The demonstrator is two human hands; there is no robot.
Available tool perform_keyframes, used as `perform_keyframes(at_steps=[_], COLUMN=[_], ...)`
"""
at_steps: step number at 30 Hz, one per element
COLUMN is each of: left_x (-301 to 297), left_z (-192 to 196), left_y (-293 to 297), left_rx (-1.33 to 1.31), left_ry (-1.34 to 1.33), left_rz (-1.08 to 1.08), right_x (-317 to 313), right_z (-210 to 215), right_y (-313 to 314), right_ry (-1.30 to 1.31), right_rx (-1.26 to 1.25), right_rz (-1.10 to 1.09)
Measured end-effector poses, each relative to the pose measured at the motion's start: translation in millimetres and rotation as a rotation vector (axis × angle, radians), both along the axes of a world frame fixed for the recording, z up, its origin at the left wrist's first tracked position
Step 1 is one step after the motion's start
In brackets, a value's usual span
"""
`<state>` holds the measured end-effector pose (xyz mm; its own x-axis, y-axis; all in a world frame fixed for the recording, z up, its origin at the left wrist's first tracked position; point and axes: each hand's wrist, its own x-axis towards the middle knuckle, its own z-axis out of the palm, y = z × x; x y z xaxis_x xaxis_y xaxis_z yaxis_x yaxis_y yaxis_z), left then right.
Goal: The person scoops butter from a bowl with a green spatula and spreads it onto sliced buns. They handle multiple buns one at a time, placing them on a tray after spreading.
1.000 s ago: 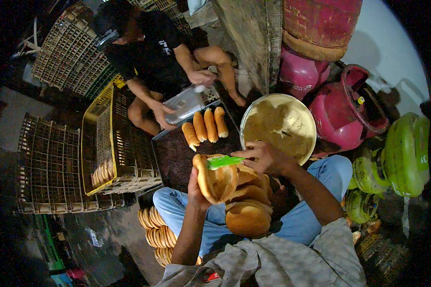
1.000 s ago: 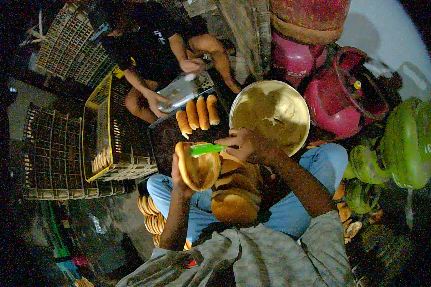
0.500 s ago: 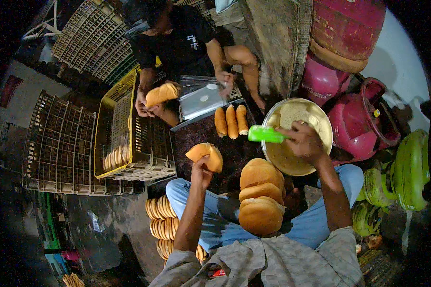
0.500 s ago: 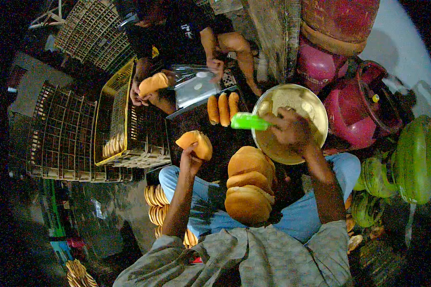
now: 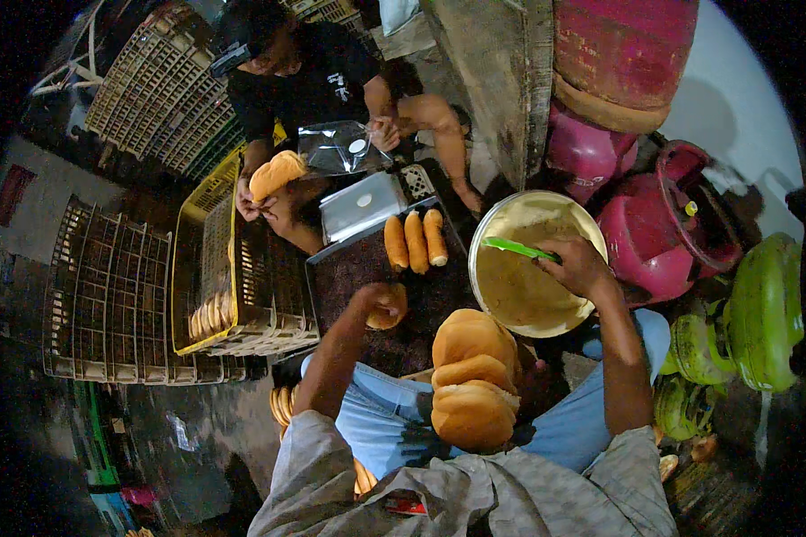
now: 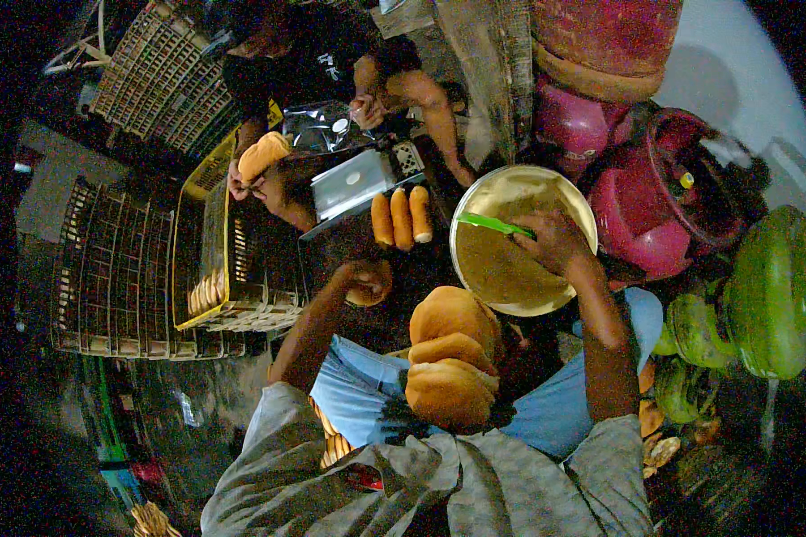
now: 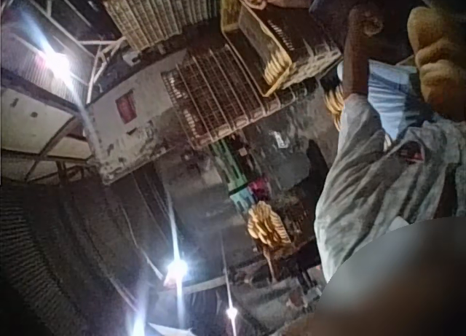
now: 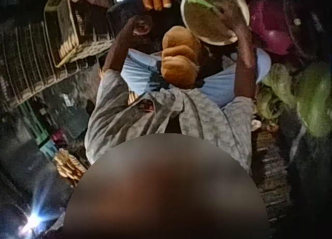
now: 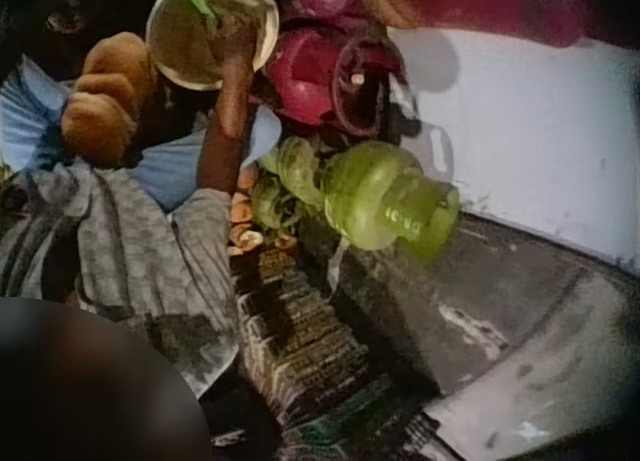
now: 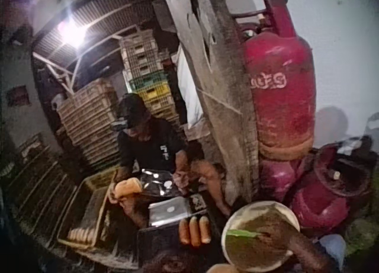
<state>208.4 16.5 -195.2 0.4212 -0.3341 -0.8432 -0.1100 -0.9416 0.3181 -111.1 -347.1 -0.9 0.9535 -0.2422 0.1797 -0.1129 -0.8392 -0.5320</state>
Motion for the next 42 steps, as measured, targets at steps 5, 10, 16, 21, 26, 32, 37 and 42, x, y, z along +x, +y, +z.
perform_keyframes(at_steps=[5, 10, 16, 21, 26, 32, 37, 42], left_x=[48.5, -95.6, -308.2, -355.9, -356.4, -327.5, -243.4, -209.1], left_z=[-1.0, 107.5, 200.7, 203.9, 207.4, 226.0, 246.2, 221.3], left_y=[19.8, -19.0, 9.2, 20.8, 21.2, 26.3, 12.8, -15.6], left_rx=[-0.272, -0.551, -1.135, -0.841, -0.682, -0.951, -1.063, -1.08], left_ry=[-0.653, -0.673, -0.681, -0.958, -1.045, -0.681, 0.022, 0.73], left_rz=[-0.273, 0.06, -0.27, -0.715, -0.727, -0.684, 0.278, 1.198], right_x=[-8.3, -15.4, -12.8, -13.4, -25.4, -19.9, -15.1, 10.5], right_z=[-6.7, -18.4, -57.5, -90.5, -70.6, -27.7, 15.6, 23.2], right_y=[-8.5, -9.5, -20.0, -16.3, -17.4, -31.6, -13.9, 37.0], right_ry=[0.403, 0.646, 0.809, 0.705, 0.865, 0.715, 0.531, 0.072], right_rx=[0.237, -0.161, -0.013, 0.003, -0.197, 0.222, 0.65, 0.467], right_rz=[-0.2, -0.193, -0.458, -0.578, -0.152, 0.283, 0.278, 0.468])
